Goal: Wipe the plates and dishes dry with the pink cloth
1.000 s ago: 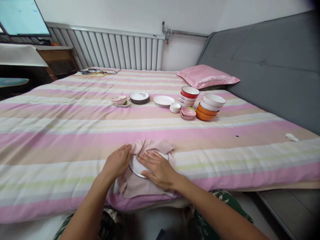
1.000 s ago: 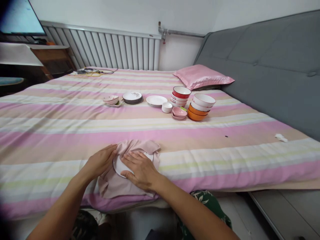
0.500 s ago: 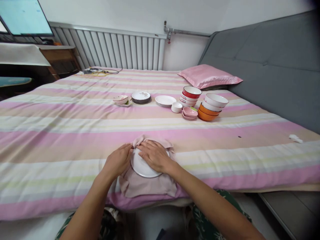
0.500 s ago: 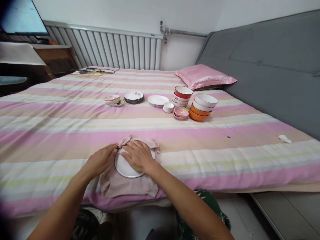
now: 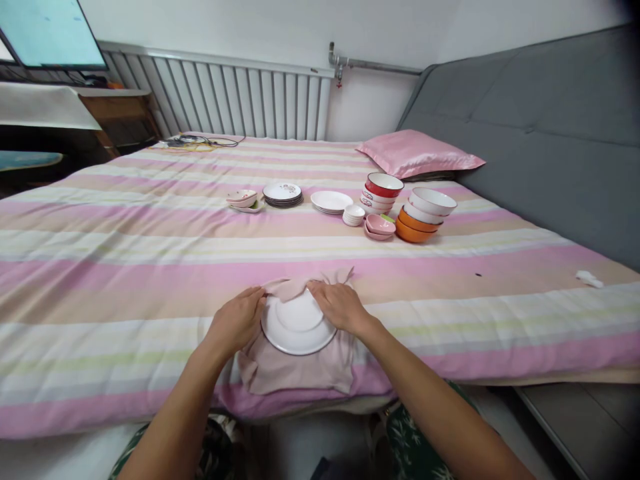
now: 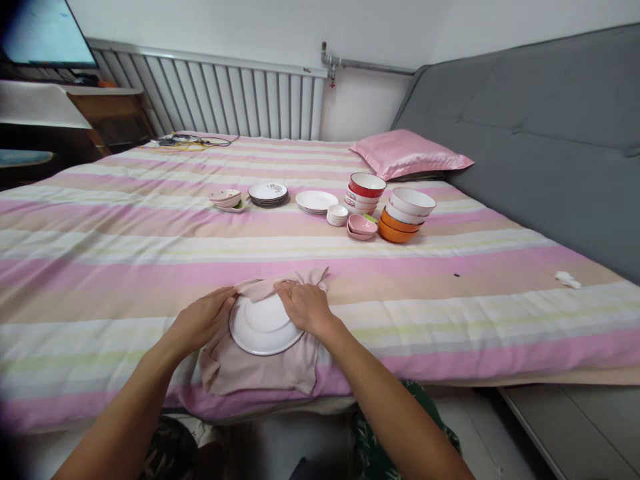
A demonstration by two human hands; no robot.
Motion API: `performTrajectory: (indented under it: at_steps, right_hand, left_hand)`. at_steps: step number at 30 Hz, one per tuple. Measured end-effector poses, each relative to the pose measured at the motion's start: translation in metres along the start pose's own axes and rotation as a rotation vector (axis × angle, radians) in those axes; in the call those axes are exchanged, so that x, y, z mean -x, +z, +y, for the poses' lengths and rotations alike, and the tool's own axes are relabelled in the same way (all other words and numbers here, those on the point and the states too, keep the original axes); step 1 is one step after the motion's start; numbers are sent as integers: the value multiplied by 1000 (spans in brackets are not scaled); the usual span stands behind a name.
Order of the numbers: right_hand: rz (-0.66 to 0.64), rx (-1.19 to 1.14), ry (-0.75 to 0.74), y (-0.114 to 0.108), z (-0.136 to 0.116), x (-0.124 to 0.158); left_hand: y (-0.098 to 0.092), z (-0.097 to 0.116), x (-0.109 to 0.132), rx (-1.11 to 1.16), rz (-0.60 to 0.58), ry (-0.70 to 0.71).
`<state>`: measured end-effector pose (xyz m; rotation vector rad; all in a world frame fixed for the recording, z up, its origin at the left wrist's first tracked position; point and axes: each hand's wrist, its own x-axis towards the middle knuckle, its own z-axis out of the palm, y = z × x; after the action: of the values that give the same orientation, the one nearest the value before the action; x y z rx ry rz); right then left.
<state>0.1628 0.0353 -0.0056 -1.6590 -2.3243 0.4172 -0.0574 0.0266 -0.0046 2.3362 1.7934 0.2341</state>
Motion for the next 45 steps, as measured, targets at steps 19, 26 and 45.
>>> performTrajectory:
  at_steps: [19, 26, 45]
  right_hand:
    - [225, -402, -140, 14, 19, 3]
    - [256, -309, 141, 4, 22, 10]
    - [66, -470, 270, -1, 26, 13]
  left_hand:
    - [9, 4, -5, 139, 133, 209]
    - [11, 15, -3, 74, 60, 154]
    - [15, 24, -16, 21, 64, -72]
